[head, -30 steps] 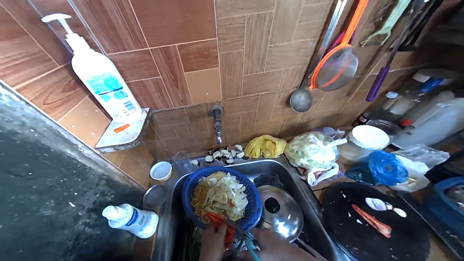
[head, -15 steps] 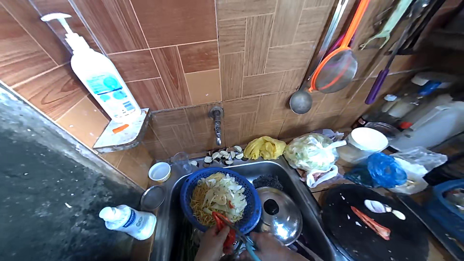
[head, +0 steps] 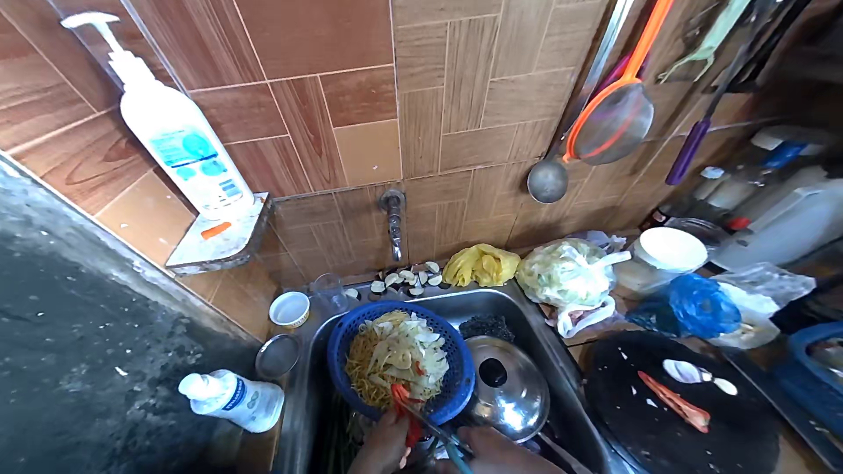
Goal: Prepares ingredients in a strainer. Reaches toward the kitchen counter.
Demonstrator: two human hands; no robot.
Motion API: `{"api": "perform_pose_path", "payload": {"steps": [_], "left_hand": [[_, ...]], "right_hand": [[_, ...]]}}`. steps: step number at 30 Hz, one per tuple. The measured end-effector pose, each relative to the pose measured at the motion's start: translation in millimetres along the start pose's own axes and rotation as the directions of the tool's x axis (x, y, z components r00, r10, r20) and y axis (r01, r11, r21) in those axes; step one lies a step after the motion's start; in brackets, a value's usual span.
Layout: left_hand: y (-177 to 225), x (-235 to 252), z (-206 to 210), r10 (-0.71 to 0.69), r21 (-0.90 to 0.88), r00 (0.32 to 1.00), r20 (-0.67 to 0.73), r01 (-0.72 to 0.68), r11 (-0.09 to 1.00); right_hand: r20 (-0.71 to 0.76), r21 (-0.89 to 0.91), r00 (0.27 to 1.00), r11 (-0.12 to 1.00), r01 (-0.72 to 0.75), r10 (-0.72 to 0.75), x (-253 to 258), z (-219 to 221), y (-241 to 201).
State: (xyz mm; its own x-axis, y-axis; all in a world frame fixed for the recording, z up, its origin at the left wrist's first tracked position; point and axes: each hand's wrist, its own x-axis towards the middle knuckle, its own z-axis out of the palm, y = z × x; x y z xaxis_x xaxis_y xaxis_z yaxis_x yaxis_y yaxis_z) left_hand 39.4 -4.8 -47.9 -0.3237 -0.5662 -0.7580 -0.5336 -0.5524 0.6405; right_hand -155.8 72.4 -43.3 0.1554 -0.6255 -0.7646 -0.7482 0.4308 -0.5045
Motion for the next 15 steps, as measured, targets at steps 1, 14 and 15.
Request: {"api": "perform_pose_path", "payload": {"steps": [1,14,15], "left_hand": [[-0.2,-1.3,-3.1,0.007,0.042,1.0,0.029,-0.008,0.999],[-5.7,-0.2,-10.5,0.084,-0.024,0.989,0.121,-0.082,0.996],[-6.3,0.7,-10.5,0.08,-0.034,0.99,0.12,-0.076,0.997]], "right_hand": [[0.008,0.013,1.0,1.0,0.014,-0.014,0.1,-1.2,1.1],[-0.061,0.073,0.998,0.997,0.029,-0.025,9.4,1.0,-11.4],[-0.066,0.07,0.998,0.997,0.025,-0.02,10.6,2.1,-11.2]]}}
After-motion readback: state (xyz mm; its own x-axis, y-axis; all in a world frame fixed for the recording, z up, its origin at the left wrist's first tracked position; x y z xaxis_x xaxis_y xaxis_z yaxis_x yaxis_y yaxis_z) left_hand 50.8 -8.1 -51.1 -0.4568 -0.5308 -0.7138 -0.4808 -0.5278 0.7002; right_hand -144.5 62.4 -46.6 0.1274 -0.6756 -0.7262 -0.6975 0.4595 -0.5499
